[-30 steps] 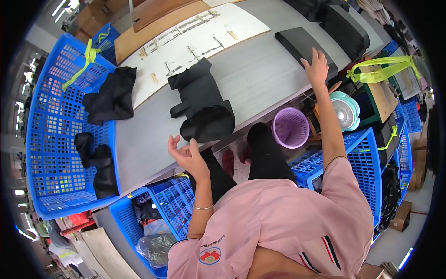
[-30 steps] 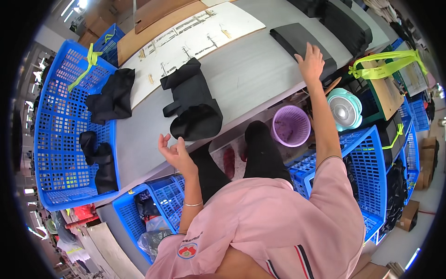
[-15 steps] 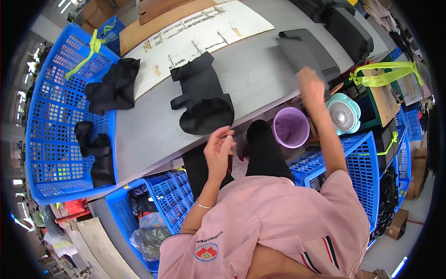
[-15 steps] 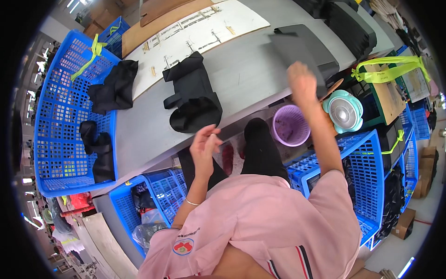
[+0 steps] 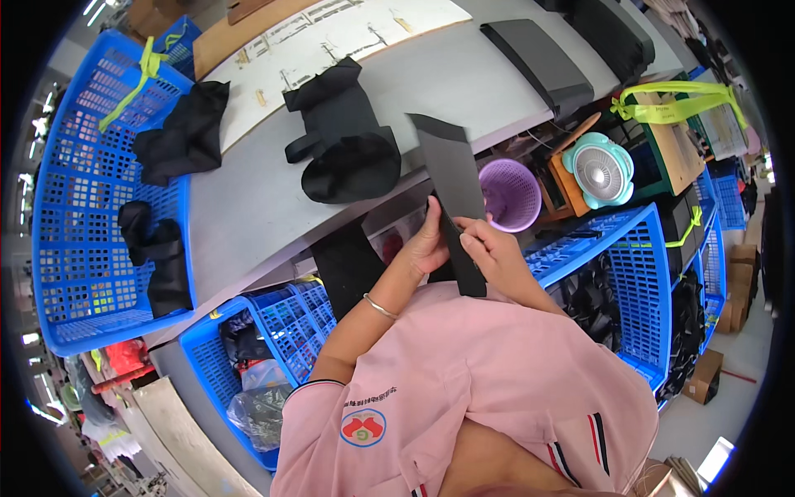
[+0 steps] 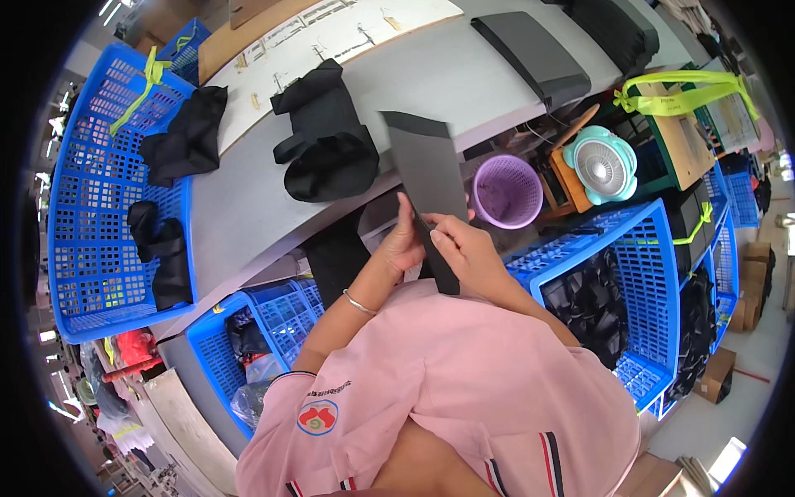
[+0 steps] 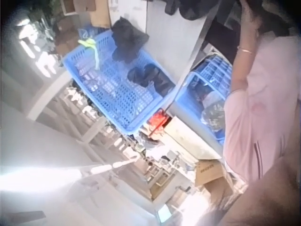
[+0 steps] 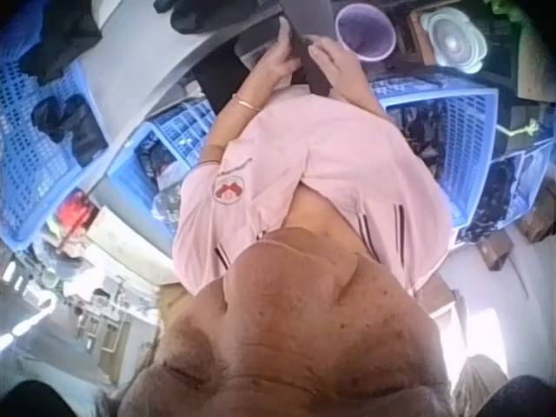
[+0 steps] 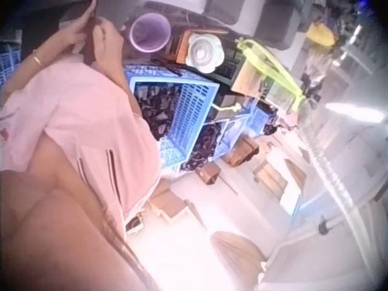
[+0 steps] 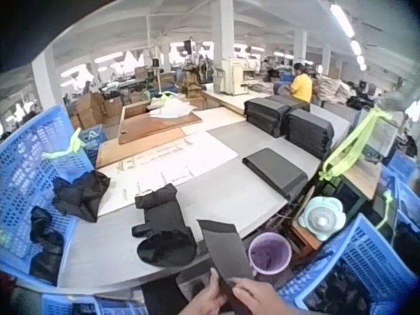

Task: Inspecting, flipping, and organizing black fabric components at a factory workbench.

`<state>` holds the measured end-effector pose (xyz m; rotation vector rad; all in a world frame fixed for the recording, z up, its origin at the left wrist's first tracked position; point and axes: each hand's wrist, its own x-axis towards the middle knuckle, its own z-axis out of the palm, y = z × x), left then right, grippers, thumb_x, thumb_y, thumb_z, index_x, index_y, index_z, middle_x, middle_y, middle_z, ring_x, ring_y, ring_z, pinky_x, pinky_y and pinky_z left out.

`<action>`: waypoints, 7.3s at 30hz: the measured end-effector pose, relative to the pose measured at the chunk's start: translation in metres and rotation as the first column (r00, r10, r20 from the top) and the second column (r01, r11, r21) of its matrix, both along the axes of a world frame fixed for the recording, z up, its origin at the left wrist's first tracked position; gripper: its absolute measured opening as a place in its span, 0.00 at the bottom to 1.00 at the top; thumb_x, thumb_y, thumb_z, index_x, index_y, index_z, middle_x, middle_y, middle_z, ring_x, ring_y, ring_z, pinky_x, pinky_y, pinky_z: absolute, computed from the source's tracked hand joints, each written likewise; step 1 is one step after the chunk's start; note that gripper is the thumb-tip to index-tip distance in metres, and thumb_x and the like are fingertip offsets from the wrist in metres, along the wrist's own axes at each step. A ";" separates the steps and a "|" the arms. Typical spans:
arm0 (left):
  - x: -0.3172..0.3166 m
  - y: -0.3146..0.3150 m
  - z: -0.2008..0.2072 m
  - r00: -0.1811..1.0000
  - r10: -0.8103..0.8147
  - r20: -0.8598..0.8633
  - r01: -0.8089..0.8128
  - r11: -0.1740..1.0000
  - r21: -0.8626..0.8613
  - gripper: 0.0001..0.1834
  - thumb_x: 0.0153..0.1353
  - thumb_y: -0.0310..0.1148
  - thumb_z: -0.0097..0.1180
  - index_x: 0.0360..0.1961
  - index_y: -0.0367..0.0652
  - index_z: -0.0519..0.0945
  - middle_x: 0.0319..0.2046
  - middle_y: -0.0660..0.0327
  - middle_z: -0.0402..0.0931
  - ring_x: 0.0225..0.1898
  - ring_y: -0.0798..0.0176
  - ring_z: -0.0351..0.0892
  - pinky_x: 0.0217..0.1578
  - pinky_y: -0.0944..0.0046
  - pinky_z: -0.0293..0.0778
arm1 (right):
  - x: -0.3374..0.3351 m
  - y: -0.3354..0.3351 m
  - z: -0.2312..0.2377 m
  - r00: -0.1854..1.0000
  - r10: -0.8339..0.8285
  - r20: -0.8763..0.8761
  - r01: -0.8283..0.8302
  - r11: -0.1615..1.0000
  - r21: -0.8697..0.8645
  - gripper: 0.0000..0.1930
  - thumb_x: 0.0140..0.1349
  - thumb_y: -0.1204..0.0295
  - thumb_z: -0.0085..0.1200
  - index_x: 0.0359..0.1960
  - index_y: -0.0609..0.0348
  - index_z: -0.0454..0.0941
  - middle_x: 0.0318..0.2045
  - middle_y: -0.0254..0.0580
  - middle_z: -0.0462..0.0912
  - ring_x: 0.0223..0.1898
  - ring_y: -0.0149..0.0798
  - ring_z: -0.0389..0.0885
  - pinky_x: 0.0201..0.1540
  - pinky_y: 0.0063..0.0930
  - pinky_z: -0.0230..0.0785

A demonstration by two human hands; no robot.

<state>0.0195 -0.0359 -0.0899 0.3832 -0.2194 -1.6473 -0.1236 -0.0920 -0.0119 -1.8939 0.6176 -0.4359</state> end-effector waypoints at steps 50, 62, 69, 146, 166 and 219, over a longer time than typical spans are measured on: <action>0.046 0.074 0.087 -0.513 0.412 0.753 -0.429 0.637 -0.641 0.31 0.47 0.19 0.60 0.57 0.38 0.76 0.64 0.48 0.66 0.65 0.48 0.64 0.52 0.59 0.75 | 0.129 -0.034 -0.072 0.941 -0.140 0.309 -0.114 0.727 0.677 0.22 0.68 0.65 0.55 0.60 0.61 0.70 0.52 0.39 0.79 0.53 0.38 0.77 0.54 0.35 0.73; 0.027 0.038 0.071 -0.449 0.269 0.852 -0.709 0.474 -0.522 0.39 0.44 0.15 0.58 0.63 0.41 0.70 0.61 0.51 0.65 0.57 0.50 0.68 0.51 0.58 0.71 | 0.128 -0.027 -0.016 0.878 -0.278 0.390 -0.229 0.473 0.851 0.22 0.67 0.66 0.55 0.59 0.64 0.71 0.53 0.45 0.79 0.50 0.39 0.82 0.51 0.35 0.79; 0.023 0.035 0.075 -0.429 0.395 0.812 -0.697 0.427 -0.576 0.33 0.49 0.06 0.51 0.56 0.43 0.79 0.53 0.58 0.71 0.40 0.68 0.76 0.36 0.72 0.75 | 0.121 -0.026 -0.031 0.825 -0.355 0.439 -0.263 0.446 0.855 0.20 0.63 0.68 0.57 0.54 0.64 0.73 0.48 0.44 0.81 0.46 0.37 0.83 0.48 0.32 0.80; 0.054 0.132 0.013 0.179 0.548 0.817 -0.831 0.529 -0.173 0.03 0.61 0.19 0.57 0.36 0.36 0.79 0.33 0.65 0.76 0.32 0.71 0.75 0.36 0.71 0.72 | 0.173 0.031 -0.064 0.894 0.166 -0.417 -0.424 0.618 -0.662 0.15 0.61 0.57 0.55 0.40 0.53 0.81 0.37 0.46 0.81 0.46 0.51 0.77 0.52 0.54 0.61; 0.075 0.132 0.012 0.653 0.620 0.435 -0.750 0.611 0.254 0.26 0.60 0.32 0.66 0.56 0.32 0.73 0.50 0.55 0.78 0.48 0.60 0.80 0.49 0.61 0.77 | 0.085 0.077 -0.020 0.812 0.575 0.099 -0.541 0.806 -0.241 0.06 0.56 0.75 0.58 0.35 0.59 0.82 0.36 0.42 0.84 0.41 0.46 0.82 0.49 0.39 0.73; 0.041 0.043 0.017 0.699 0.472 0.536 -0.705 0.577 0.412 0.23 0.63 0.36 0.63 0.47 0.23 0.77 0.47 0.46 0.80 0.45 0.52 0.83 0.47 0.53 0.83 | -0.004 -0.043 -0.056 0.997 -0.077 0.028 0.015 0.506 0.862 0.20 0.67 0.70 0.54 0.59 0.60 0.72 0.42 0.29 0.77 0.46 0.24 0.74 0.50 0.21 0.68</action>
